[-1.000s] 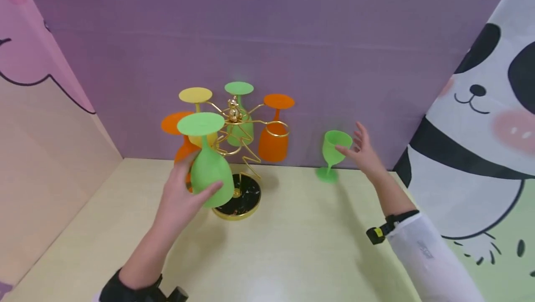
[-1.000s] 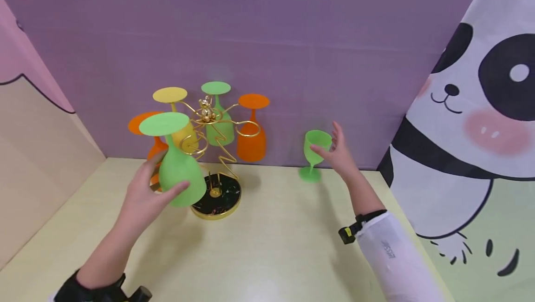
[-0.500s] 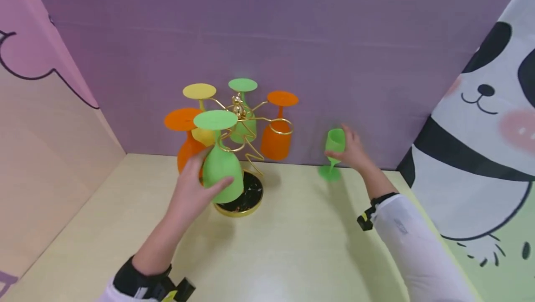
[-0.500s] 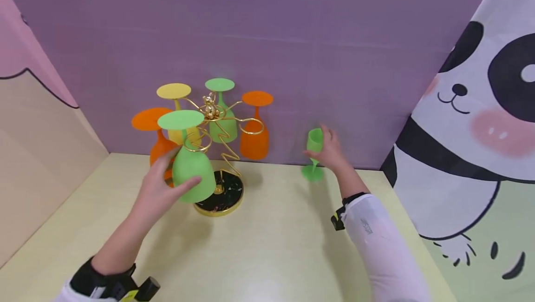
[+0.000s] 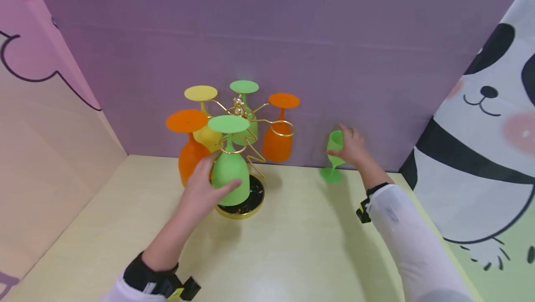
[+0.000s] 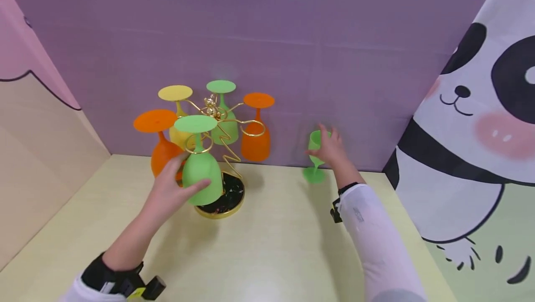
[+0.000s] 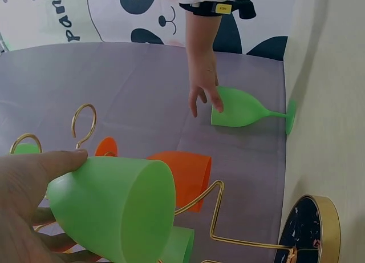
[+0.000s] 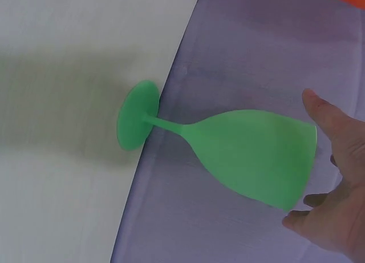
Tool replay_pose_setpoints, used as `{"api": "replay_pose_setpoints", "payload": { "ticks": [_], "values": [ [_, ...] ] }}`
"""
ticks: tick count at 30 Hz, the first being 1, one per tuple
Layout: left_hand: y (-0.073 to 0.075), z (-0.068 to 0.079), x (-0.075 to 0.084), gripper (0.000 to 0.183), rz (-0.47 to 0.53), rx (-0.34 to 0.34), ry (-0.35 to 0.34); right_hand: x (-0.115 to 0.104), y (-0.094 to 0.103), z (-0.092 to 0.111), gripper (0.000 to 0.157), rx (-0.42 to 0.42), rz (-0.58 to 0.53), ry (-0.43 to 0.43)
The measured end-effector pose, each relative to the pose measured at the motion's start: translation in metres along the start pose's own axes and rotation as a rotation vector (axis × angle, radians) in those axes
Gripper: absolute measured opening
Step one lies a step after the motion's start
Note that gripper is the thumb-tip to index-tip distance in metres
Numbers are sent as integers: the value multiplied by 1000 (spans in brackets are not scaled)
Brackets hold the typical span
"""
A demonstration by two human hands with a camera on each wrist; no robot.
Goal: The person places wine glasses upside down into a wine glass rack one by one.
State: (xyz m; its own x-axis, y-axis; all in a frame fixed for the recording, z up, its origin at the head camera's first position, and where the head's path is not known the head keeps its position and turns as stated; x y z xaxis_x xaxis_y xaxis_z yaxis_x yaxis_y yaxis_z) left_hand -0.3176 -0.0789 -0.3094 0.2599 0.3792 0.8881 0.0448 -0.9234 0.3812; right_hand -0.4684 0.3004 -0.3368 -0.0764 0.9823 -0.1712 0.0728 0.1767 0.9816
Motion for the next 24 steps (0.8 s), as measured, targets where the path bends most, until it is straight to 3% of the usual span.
{"api": "replay_pose_setpoints", "payload": {
  "ticks": [11,24],
  "values": [
    [-13,-5,-4,87,20,-31,34,5,-16,-5,84,-172,134,36],
    [-13,-3,-8,87,48,-2,5,-9,-7,-9,71,-192,153,59]
  ]
}}
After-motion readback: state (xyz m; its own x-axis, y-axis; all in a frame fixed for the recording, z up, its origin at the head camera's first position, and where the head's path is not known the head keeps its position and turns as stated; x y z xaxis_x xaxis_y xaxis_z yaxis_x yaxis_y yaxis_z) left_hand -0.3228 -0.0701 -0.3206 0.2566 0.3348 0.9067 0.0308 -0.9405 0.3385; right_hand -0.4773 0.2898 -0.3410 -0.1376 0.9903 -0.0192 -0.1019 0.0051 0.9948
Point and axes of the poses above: each hand's wrist, its own z-axis away from the middle knuckle, its own y-axis out of the back of the hand, x = y × z, the point moved 10 cm from there along -z, towards the middle knuckle, and after that the axes turned 14 degrees about z, right-handed, at the moved point
